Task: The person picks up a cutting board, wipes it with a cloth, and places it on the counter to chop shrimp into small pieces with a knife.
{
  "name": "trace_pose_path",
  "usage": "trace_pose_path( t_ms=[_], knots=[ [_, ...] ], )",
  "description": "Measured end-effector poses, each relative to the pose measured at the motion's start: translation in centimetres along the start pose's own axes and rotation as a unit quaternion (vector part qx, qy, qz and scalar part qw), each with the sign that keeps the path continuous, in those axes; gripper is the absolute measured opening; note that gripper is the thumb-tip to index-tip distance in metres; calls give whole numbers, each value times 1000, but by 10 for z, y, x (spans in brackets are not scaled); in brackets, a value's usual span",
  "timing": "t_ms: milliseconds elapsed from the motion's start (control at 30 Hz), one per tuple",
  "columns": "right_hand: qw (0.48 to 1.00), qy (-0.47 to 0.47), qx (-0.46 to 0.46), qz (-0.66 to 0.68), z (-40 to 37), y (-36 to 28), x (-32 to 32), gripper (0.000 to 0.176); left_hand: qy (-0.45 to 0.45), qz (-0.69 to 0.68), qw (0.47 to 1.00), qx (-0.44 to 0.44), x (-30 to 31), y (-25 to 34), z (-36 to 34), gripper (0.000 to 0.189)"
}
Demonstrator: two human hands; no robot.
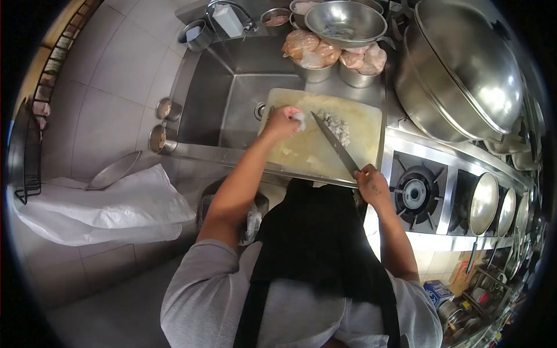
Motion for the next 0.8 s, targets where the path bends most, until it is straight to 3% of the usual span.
trace_pose_path(
  t_ms=[100,167,233,367,433,567,633,667,733,800],
  knots=[
    [1000,0,14,-7,-1,-3,3,30,-27,11,998,-62,-16,-23,-7,39],
    [1000,-7,15,-15,-2,-3,2,29,-17,56,997,-52,-12,-53,-6,36],
    [1000,-10,14,-21,-2,-3,1,29,28,106,994,20,-4,-58,-12,36],
    [999,-17,21,-40,-4,0,-2,29,12,87,996,6,-1,-14,-28,32],
    [998,-20,23,-50,-3,2,-5,28,-106,17,994,8,-12,9,-33,33],
    [996,-38,43,-72,-3,-1,-7,26,-172,93,980,35,-16,16,-13,33],
    [995,-51,42,-81,-4,-2,-10,26,-77,241,966,52,-8,-6,3,30],
    [994,-39,46,-86,-5,-3,-10,26,-76,240,966,52,-10,-21,5,30],
    [994,-27,50,-93,-7,-8,-7,27,204,269,932,-132,-1,-27,-11,27],
    [992,-33,33,-115,-13,-18,-2,27,208,263,929,-157,-6,-34,-28,26]
  ],
)
Point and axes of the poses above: each hand's wrist, its own z-axis towards the middle knuckle, its own x-axis out of the back of the hand, y = z × x, the point moved 4 cm from there along z, towards the middle knuckle, and after that the axes turned 10 degrees about -y, right-handed, at the moved point
